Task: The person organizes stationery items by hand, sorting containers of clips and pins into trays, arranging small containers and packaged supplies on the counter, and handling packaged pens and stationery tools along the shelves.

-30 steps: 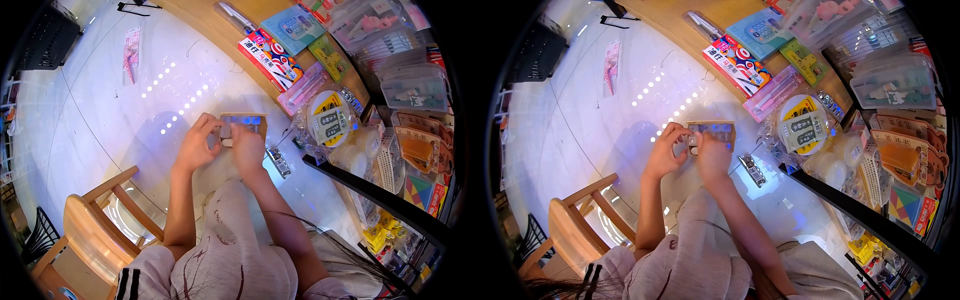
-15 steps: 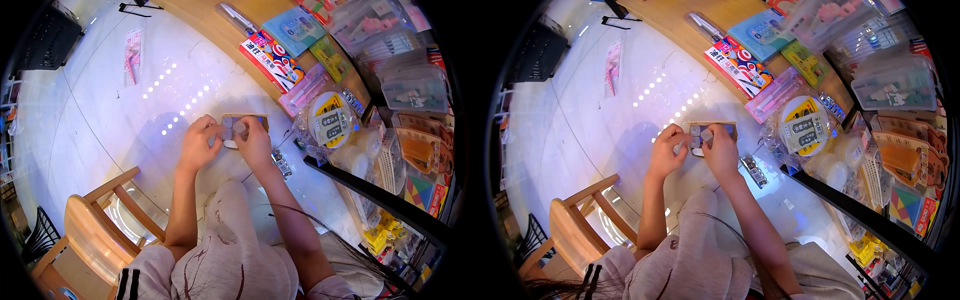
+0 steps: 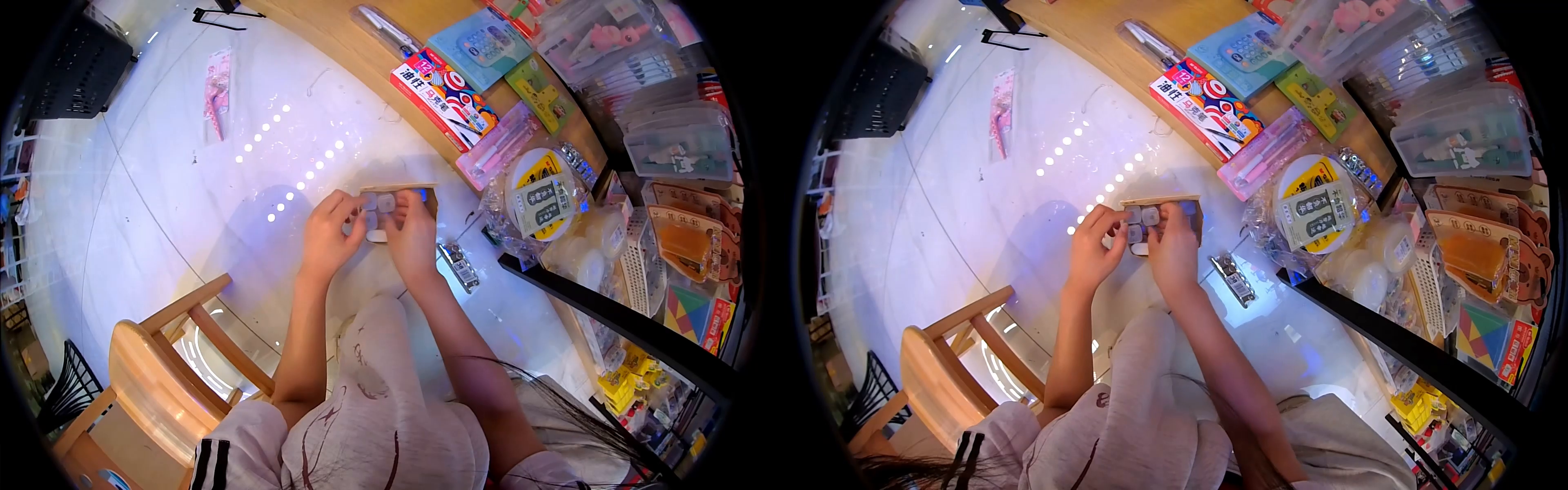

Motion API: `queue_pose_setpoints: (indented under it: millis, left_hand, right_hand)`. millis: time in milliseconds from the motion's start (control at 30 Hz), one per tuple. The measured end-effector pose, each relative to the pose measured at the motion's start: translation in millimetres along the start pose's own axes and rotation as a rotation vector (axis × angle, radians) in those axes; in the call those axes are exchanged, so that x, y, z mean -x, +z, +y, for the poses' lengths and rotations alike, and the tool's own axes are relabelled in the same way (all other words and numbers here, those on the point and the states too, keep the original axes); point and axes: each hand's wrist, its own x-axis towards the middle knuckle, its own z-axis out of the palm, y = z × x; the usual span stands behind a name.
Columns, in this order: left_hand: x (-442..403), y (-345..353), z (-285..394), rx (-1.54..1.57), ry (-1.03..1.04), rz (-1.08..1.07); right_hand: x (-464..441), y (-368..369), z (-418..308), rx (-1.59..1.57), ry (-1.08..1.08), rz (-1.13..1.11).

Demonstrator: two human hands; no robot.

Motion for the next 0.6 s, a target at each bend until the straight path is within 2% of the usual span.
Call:
queue_pose_setpoints:
  millis: [67,167,300,400,500,600]
  left_hand:
    - [1,-1,2,-0.064,0.095,0.003]
    - [-4,-2,18,-0.262,0.217,-0.124]
    - [0,11,14,-0.317,0.205,-0.1]
    - [3,11,12,-0.325,0.193,-0.084]
    - [1,10,16,-0.361,0.202,-0.057]
    - [-3,9,17,-0.395,0.201,-0.07]
  right_hand:
    - [3,-19,-6,0.08,-0.03,0.02]
    - [1,-54,-11,0.154,-0.082,0.086]
    - [1,-76,-12,0.331,-0.129,-0.033]
    - [0,-66,-6,0.617,-0.146,-0.207]
    - [-8,-53,-12,0.774,-0.027,-0.326]
    - [-15,-47,-22,0.829,-0.013,-0.249]
